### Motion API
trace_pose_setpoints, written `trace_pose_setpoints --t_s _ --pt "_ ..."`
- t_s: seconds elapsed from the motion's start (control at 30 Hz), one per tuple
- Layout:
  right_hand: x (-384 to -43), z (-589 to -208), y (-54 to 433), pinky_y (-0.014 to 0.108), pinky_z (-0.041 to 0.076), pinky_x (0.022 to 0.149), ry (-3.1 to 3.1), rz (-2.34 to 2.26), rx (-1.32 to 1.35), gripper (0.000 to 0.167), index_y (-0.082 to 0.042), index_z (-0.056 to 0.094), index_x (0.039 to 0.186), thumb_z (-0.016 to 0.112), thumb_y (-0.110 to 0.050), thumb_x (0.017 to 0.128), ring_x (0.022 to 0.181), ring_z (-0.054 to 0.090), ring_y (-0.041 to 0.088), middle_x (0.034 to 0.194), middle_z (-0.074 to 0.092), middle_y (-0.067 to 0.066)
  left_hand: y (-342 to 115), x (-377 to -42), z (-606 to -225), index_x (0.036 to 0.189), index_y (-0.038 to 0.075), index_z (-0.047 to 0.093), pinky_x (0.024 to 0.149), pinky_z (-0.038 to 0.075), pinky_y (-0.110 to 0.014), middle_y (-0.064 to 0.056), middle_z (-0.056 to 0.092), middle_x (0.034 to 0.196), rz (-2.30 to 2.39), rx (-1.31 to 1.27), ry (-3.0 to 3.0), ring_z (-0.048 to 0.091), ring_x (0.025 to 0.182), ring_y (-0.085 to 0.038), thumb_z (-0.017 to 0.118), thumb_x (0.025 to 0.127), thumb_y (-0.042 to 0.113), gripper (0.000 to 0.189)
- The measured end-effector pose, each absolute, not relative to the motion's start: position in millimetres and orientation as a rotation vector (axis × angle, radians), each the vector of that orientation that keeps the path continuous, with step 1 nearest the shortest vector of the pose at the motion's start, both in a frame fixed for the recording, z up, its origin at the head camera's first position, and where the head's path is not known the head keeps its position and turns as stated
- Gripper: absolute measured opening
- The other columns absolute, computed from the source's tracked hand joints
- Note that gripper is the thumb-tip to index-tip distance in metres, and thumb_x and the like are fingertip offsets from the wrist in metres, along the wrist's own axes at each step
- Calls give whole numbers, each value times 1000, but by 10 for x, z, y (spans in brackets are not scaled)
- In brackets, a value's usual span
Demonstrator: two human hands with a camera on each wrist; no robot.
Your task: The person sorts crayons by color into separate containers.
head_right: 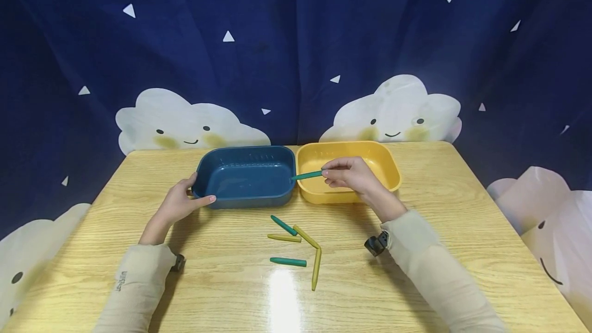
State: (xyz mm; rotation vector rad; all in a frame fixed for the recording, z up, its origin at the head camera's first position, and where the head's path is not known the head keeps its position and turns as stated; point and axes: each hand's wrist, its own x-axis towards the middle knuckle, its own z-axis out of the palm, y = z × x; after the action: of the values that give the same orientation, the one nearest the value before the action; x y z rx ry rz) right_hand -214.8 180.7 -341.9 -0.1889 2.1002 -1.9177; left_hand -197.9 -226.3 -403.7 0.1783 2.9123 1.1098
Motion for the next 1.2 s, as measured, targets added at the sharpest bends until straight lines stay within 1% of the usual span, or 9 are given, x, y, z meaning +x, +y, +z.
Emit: trace_pose_setpoints --t_s 0.13,0.37,0.47,0.57,0.63,0.7,0.9,1.1,1.2 --pt "-2202 -3411 1730 28 52 68 2084 -1935 -209 15 6 62 98 62 -2 85 70 62 16 82 63 11 -2261 -1974 -4033 140 -11 15 71 38 -37 -34 35 128 1122 178 2913 44 88 -29 71 78 37 96" --pt "-2300 -3377 1598 26 52 65 2045 -1980 -245 12 6 63 96 59 3 85 66 62 13 75 64 4 -2251 -1968 -4031 139 -12 16 75 40 -40 -35 35 129 1125 178 2919 45 92 -31 71 78 36 95" --pt "-2342 -3351 1537 26 51 66 2026 -1996 -244 11 1 65 92 58 5 85 66 62 13 74 64 3 -2249 -1967 -4031 139 -11 16 77 40 -42 -35 34 129 1130 176 2920 45 94 -32 71 78 36 95" --pt "-2378 -3317 1490 26 51 66 2009 -2003 -254 14 -6 66 86 57 5 85 66 62 13 75 64 3 -2250 -1966 -4032 139 -11 16 78 40 -43 -35 34 130 1135 176 2919 45 96 -32 71 78 36 95" --pt "-2401 -3297 1461 25 51 66 2003 -2006 -269 16 -8 66 84 57 5 86 66 61 13 75 64 3 -2249 -1966 -4033 139 -11 16 76 40 -42 -35 35 129 1137 175 2918 45 94 -32 71 78 36 95" --pt "-2425 -3281 1436 25 51 66 1999 -2009 -279 15 -7 66 84 57 5 85 66 61 13 75 63 3 -2250 -1967 -4034 140 -11 16 76 40 -41 -34 35 128 1138 173 2918 45 93 -31 71 78 35 95" --pt "-2509 -3219 1350 25 51 66 1998 -1983 -324 9 2 63 91 57 5 85 67 61 13 77 64 4 -2254 -1965 -4025 140 -11 16 71 38 -37 -34 37 127 1143 168 2913 44 86 -29 71 78 36 95" --pt "-2596 -3136 1252 25 51 65 1932 -1992 -359 13 -3 65 85 57 6 85 67 62 15 74 64 6 -2260 -1968 -4027 140 -10 15 68 38 -35 -33 37 126 1149 159 2902 43 83 -27 71 78 37 96" --pt "-2639 -3111 1213 27 51 67 1912 -1994 -353 10 0 65 87 58 6 84 68 61 16 74 64 7 -2256 -1971 -4036 140 -10 16 67 37 -35 -33 37 127 1149 161 2906 43 83 -27 71 78 37 95"
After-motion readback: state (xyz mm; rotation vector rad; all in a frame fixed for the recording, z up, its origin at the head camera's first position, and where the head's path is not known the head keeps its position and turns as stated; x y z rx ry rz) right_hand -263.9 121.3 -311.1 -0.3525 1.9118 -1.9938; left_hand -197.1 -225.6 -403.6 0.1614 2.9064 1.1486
